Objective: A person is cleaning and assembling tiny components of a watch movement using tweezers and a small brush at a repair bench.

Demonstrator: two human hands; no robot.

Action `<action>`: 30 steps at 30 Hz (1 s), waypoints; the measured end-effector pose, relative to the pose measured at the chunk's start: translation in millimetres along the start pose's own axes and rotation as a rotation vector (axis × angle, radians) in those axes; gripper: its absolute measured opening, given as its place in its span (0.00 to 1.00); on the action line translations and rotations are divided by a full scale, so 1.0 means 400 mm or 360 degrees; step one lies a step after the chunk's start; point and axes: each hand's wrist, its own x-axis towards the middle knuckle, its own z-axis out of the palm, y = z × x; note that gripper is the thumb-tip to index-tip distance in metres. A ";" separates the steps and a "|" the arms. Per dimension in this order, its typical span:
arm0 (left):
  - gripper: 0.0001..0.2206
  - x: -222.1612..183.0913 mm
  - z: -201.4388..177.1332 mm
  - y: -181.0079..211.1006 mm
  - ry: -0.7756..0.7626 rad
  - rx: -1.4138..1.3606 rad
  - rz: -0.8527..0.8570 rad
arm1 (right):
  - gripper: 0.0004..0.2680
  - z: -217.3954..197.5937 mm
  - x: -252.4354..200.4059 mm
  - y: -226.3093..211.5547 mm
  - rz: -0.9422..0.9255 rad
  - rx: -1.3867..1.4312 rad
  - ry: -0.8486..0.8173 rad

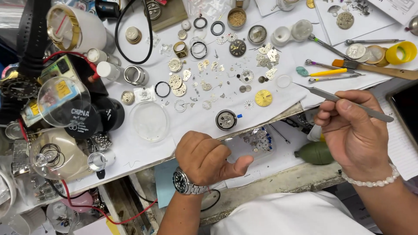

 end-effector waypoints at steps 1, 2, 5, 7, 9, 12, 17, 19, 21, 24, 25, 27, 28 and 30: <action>0.19 -0.002 0.003 0.001 0.0003 -0.0006 0.0004 | 0.05 -0.001 0.000 -0.003 -0.0007 0.0000 0.0004; 0.19 -0.002 0.005 0.003 0.0014 0.0011 0.0003 | 0.05 -0.003 -0.001 -0.007 0.0014 0.0017 0.0000; 0.18 0.000 0.008 0.001 0.0056 0.0012 0.0028 | 0.05 -0.006 0.002 -0.040 -0.0044 0.0100 -0.0081; 0.17 0.002 0.008 0.004 0.0085 0.0002 0.0057 | 0.06 0.001 0.004 -0.077 -0.0121 0.0167 -0.0164; 0.18 0.004 0.009 0.010 0.0125 0.0029 0.0024 | 0.06 0.018 0.005 -0.124 -0.0270 0.0230 -0.0331; 0.18 0.001 0.010 0.011 0.0176 0.0005 0.0037 | 0.06 0.039 -0.005 -0.176 -0.0381 0.0123 -0.0325; 0.18 0.011 0.000 0.023 0.0204 0.0006 0.0032 | 0.06 0.089 -0.029 -0.214 -0.0483 0.0058 -0.0429; 0.18 0.015 -0.003 0.025 0.0221 0.0015 0.0031 | 0.06 0.102 -0.037 -0.214 -0.0484 0.0054 -0.0464; 0.19 0.014 -0.004 0.026 0.0222 -0.0010 0.0022 | 0.05 0.115 -0.046 -0.209 -0.0472 -0.0065 -0.0415; 0.17 0.013 -0.002 0.025 0.0256 -0.0019 0.0036 | 0.04 0.133 -0.057 -0.196 -0.0411 -0.0162 -0.0363; 0.17 0.015 -0.005 0.025 0.0248 -0.0001 0.0021 | 0.04 0.135 -0.060 -0.187 -0.0390 -0.0163 -0.0376; 0.16 0.015 -0.010 0.023 0.0273 -0.0064 0.0031 | 0.03 0.138 -0.065 -0.163 -0.0337 -0.0179 -0.0334; 0.16 0.014 -0.011 0.027 0.0259 -0.0045 0.0012 | 0.03 0.140 -0.073 -0.151 -0.0307 -0.0180 -0.0345; 0.14 0.007 -0.021 0.035 0.0291 -0.0197 -0.0178 | 0.04 0.149 -0.090 -0.123 -0.0161 -0.0044 -0.0288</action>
